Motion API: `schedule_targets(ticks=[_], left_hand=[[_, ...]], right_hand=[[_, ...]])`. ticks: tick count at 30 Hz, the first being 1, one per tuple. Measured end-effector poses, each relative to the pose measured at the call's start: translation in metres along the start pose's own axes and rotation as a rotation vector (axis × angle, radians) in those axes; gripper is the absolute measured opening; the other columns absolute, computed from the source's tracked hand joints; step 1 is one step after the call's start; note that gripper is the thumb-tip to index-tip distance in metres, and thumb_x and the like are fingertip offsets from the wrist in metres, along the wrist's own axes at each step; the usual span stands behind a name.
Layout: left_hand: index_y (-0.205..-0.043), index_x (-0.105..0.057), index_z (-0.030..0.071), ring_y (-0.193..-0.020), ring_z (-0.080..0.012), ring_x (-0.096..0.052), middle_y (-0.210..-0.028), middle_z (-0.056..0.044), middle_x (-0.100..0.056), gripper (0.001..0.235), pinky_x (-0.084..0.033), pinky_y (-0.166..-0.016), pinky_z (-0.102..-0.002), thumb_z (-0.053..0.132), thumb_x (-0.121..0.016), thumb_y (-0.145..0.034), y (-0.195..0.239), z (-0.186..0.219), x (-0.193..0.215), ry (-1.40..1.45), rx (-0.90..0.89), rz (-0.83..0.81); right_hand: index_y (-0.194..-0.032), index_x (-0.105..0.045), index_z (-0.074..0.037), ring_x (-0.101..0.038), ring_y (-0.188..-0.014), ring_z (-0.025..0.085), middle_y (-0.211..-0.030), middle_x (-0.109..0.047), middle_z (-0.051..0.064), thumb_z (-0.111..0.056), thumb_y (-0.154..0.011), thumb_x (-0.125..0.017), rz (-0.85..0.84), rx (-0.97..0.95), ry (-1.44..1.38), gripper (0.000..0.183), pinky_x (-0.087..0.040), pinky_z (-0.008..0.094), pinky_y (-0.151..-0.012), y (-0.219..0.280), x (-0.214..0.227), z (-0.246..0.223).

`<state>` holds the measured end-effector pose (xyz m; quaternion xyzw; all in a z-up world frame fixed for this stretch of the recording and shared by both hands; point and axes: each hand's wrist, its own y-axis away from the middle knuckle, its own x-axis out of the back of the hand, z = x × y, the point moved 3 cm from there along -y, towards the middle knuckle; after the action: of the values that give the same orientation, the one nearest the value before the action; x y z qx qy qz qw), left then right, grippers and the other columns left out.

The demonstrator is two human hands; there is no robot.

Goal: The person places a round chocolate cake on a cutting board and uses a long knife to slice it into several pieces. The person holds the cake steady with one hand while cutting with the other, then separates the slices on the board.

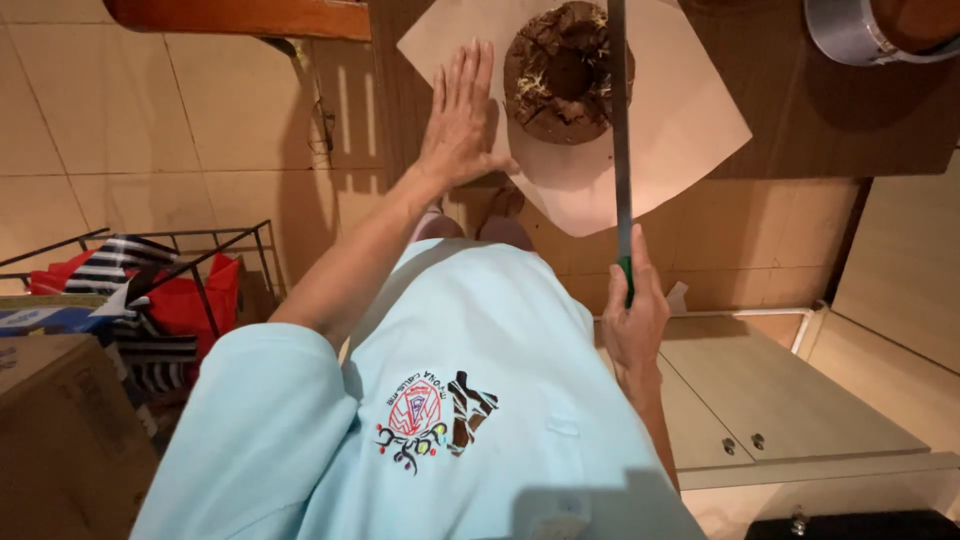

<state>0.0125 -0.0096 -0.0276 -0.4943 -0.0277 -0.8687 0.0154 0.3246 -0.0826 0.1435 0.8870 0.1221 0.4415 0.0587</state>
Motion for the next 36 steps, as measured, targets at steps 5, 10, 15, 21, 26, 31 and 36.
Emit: schedule_targets(ticks=[5,10,15,21,26,31,36], left_hand=[[-0.164,0.014,0.001,-0.163,-0.0367,0.004,-0.178,-0.017,0.002,0.178,-0.005,-0.135,-0.054,0.086,-0.107,-0.065,-0.028,-0.019,0.021,-0.173,-0.058,-0.152],[-0.165,-0.001,0.003,-0.158,-0.0418,-0.002,-0.174,-0.022,-0.007,0.157,-0.009,-0.129,-0.056,0.073,-0.102,-0.067,-0.064,-0.036,0.035,-0.183,-0.082,-0.257],[-0.166,0.007,0.009,-0.159,-0.0406,0.003,-0.175,-0.02,-0.001,0.161,-0.006,-0.129,-0.06,0.082,-0.093,-0.063,-0.061,-0.043,0.026,-0.186,-0.068,-0.379],[-0.172,0.006,0.024,-0.169,-0.0285,0.009,-0.18,-0.007,0.009,0.115,0.009,-0.136,-0.062,0.067,-0.083,-0.114,-0.028,0.0,0.015,0.178,0.008,0.05],[-0.168,-0.032,0.036,-0.163,-0.0366,0.001,-0.172,-0.018,-0.002,0.069,-0.001,-0.136,-0.068,0.057,-0.079,-0.122,-0.006,0.047,0.017,-0.218,-0.048,0.281],[-0.17,-0.03,0.032,-0.158,-0.0461,-0.003,-0.169,-0.023,-0.004,0.076,-0.004,-0.128,-0.075,0.022,-0.081,-0.114,0.013,0.069,0.037,-0.385,-0.125,0.238],[-0.169,-0.028,0.036,-0.156,-0.0492,-0.008,-0.166,-0.024,-0.006,0.06,-0.004,-0.123,-0.075,0.066,-0.053,-0.124,0.004,0.062,0.051,-0.403,-0.117,0.095]], right_hand=[[-0.162,-0.043,-0.017,-0.044,-0.071,0.018,-0.088,-0.054,0.005,-0.009,-0.114,-0.058,0.03,0.273,0.113,0.051,-0.042,0.033,-0.064,0.01,0.009,0.018],[-0.161,-0.045,-0.024,-0.051,-0.073,0.02,-0.09,-0.058,0.004,-0.012,-0.113,-0.057,0.0,0.239,0.164,0.051,-0.048,0.036,-0.065,0.013,0.014,0.027],[-0.163,-0.042,-0.027,-0.041,-0.066,0.019,-0.084,-0.047,0.003,-0.013,-0.113,-0.059,-0.026,0.275,0.213,0.055,-0.042,0.035,-0.055,0.016,0.014,0.049],[-0.162,-0.044,-0.027,-0.046,-0.067,0.021,-0.087,-0.052,0.003,-0.015,-0.112,-0.058,-0.063,0.266,0.177,0.053,-0.047,0.037,-0.057,0.01,0.021,0.06],[-0.161,-0.048,-0.028,-0.041,-0.061,0.021,-0.086,-0.05,0.001,-0.018,-0.111,-0.06,-0.054,0.311,0.255,0.052,-0.042,0.037,-0.051,0.002,0.024,0.081],[-0.162,-0.045,-0.026,-0.05,-0.066,0.024,-0.09,-0.056,0.006,-0.016,-0.112,-0.059,-0.041,0.347,0.227,0.053,-0.045,0.039,-0.058,0.002,0.028,0.08],[-0.16,-0.049,-0.022,-0.051,-0.068,0.021,-0.092,-0.061,0.006,-0.014,-0.109,-0.059,-0.002,0.258,0.163,0.052,-0.046,0.036,-0.058,-0.004,0.019,0.054]])
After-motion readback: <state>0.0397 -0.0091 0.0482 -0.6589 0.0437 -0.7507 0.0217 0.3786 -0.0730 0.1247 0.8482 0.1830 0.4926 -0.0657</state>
